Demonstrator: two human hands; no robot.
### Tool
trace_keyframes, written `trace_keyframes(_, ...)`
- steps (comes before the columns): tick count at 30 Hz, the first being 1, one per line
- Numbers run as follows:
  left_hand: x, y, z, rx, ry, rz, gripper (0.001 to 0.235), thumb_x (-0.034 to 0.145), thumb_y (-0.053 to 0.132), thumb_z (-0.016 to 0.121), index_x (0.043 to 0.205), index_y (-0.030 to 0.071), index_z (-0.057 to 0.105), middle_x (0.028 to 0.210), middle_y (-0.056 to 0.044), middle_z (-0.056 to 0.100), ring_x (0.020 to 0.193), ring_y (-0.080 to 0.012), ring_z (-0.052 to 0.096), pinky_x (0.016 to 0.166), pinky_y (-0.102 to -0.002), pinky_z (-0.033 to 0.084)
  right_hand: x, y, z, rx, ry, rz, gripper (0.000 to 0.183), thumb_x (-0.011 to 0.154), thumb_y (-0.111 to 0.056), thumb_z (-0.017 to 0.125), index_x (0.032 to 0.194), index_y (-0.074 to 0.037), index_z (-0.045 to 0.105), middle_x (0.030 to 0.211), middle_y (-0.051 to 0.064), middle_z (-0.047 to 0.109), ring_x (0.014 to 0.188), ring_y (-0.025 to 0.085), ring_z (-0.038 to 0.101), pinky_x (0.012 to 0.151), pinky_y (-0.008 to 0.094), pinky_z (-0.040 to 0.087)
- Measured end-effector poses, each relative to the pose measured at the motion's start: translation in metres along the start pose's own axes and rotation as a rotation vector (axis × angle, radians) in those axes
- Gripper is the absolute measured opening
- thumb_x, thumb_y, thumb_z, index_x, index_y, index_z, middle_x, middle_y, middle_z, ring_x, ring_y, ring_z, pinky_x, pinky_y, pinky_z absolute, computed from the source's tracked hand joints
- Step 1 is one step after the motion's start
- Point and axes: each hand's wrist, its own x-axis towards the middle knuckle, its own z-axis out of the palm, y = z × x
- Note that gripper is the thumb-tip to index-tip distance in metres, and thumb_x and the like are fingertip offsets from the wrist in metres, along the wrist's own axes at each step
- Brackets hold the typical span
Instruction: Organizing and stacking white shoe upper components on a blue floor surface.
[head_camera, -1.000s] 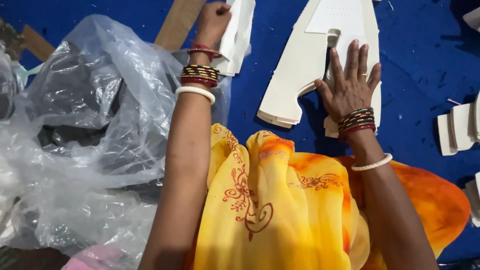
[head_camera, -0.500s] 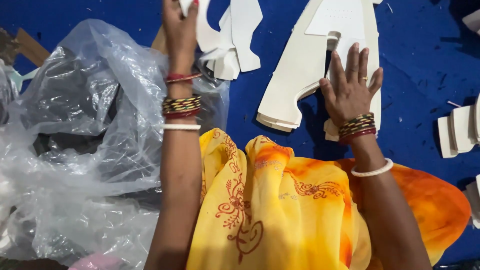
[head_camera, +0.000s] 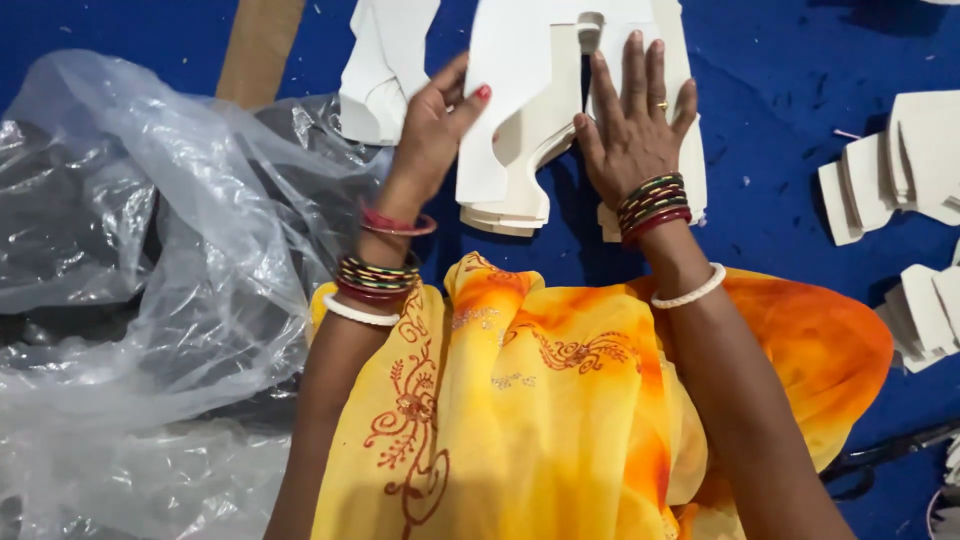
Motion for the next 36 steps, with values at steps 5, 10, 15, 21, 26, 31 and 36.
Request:
trace_keyframes(5,-0.004,-0.036,0.014,0.476,0.153,-0.215,0.059,0.099,0.017,0.068,0.152,0.004,0.046,0.125,-0.011,0.074,0.105,-0.0127,0.07,0.089,-0.027,0.06,0.0,0.001,0.002,0.026,0.017,-0.023,0.066,0.109,-0.05,0.035,0.17,-0.03,0.021,0.176,0.009,0.003,0.162,0.027,-0.001,0.126,0.06,-0.006)
trace_keyframes(10,-0.001,-0.045,0.015,0.463,0.1,-0.082,0.058,0.101,0.014,0.068,0.152,0.002,0.044,0.13,-0.014,0.072,0.112,-0.0149,0.072,0.095,-0.028,0.062,-0.001,0.001,-0.001,0.039,0.018,-0.04,0.066,0.11,-0.049,0.038,0.17,-0.028,0.022,0.176,0.011,0.003,0.162,0.029,-0.001,0.125,0.061,-0.006)
trace_keyframes(15,0.002,-0.037,0.024,0.527,0.062,-0.073,0.064,0.1,0.013,0.068,0.156,0.004,0.039,0.126,-0.016,0.073,0.108,-0.0145,0.073,0.093,-0.027,0.062,0.001,0.001,-0.001,0.055,0.0,-0.015,0.066,0.109,-0.051,0.038,0.17,-0.029,0.022,0.175,0.01,0.003,0.162,0.028,-0.001,0.125,0.061,-0.006)
trace_keyframes(21,-0.001,-0.055,0.015,0.567,0.062,0.035,0.065,0.101,0.01,0.072,0.156,0.007,0.039,0.139,-0.018,0.066,0.111,-0.0144,0.074,0.092,-0.029,0.061,0.0,0.001,0.0,0.06,0.002,-0.035,0.067,0.11,-0.049,0.038,0.171,-0.028,0.022,0.176,0.011,0.003,0.162,0.028,-0.001,0.125,0.062,-0.005)
trace_keyframes(26,-0.001,-0.056,0.015,0.622,0.063,0.081,0.068,0.101,0.009,0.073,0.158,0.016,0.038,0.148,-0.016,0.059,0.099,-0.0115,0.071,0.088,-0.028,0.068,0.0,0.004,0.002,0.043,0.003,-0.039,0.065,0.111,-0.048,0.038,0.171,-0.028,0.02,0.176,0.012,0.003,0.162,0.029,-0.001,0.125,0.062,-0.005)
trace_keyframes(31,-0.002,-0.05,0.021,0.609,0.094,0.008,0.067,0.1,0.01,0.071,0.157,0.017,0.038,0.12,-0.013,0.075,0.095,-0.0106,0.075,0.084,-0.026,0.067,-0.001,0.005,0.004,0.023,0.024,-0.063,0.065,0.111,-0.041,0.039,0.172,-0.026,0.021,0.176,0.014,0.004,0.162,0.03,-0.001,0.125,0.063,-0.004)
trace_keyframes(36,-0.001,-0.056,0.016,0.611,0.082,0.062,0.064,0.102,0.008,0.07,0.158,0.015,0.039,0.124,-0.014,0.075,0.101,-0.0141,0.077,0.087,-0.027,0.067,-0.001,0.005,0.002,0.025,0.022,-0.056,0.065,0.11,-0.037,0.039,0.172,-0.026,0.021,0.176,0.013,0.004,0.162,0.031,0.0,0.125,0.063,-0.003)
